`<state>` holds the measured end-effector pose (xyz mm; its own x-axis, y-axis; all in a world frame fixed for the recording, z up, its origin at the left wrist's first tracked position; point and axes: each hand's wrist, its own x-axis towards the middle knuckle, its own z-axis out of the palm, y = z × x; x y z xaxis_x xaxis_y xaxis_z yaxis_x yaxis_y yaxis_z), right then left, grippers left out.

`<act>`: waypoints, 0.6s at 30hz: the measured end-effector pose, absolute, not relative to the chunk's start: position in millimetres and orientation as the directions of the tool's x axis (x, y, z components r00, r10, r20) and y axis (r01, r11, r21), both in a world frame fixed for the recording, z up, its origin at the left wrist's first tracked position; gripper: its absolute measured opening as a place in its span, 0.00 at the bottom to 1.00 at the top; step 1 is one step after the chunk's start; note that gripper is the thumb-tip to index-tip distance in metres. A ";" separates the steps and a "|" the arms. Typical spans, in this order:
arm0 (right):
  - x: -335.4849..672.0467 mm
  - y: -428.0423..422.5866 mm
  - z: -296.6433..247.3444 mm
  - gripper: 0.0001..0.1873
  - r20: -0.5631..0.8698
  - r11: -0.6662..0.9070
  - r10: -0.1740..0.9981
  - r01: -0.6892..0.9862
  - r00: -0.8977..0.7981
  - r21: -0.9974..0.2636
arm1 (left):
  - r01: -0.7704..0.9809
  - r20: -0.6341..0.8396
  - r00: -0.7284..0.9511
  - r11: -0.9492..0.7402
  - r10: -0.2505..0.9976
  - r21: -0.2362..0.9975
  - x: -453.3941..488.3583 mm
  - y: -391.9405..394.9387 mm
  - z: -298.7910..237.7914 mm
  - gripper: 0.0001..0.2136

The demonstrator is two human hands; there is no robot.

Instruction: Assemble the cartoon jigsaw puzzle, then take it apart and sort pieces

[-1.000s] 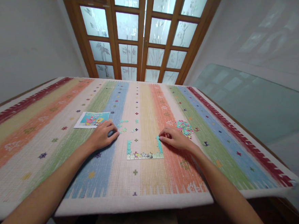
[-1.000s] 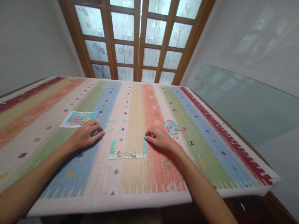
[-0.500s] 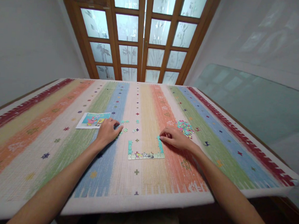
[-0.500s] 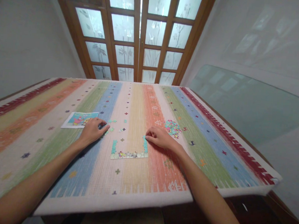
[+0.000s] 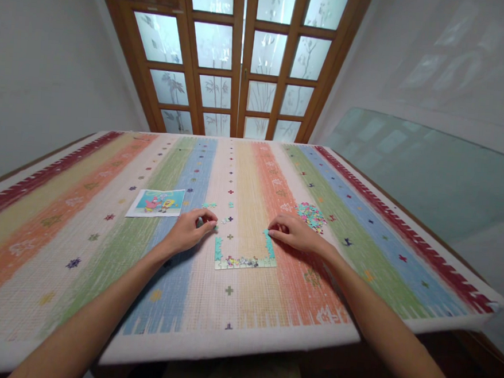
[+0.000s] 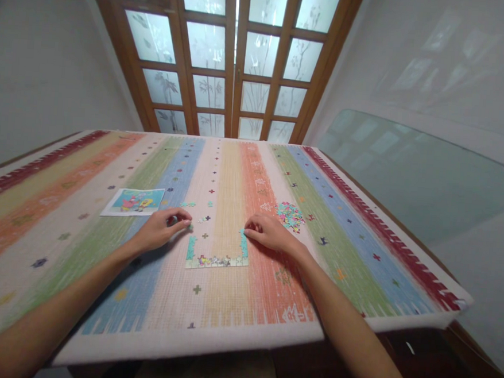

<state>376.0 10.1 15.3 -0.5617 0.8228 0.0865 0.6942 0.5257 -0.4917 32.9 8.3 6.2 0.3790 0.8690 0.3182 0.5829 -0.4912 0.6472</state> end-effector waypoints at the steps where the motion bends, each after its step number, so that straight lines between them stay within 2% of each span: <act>1: 376.0 10.0 15.4 0.06 0.087 0.525 0.823 0.693 -0.562 -0.494 | 0.578 0.307 0.399 -0.497 0.864 0.647 35.3 6.0 6.4 0.09; 10: 376.0 10.2 14.8 0.05 0.088 0.529 0.820 0.689 -0.566 -0.495 | 0.569 0.296 0.443 -0.521 0.846 0.636 39.8 1.6 -1.2 0.08; 18: 376.4 10.6 13.9 0.06 0.091 0.536 0.817 0.690 -0.570 -0.486 | 0.617 0.352 0.529 -0.635 0.772 0.464 37.5 2.3 -5.0 0.06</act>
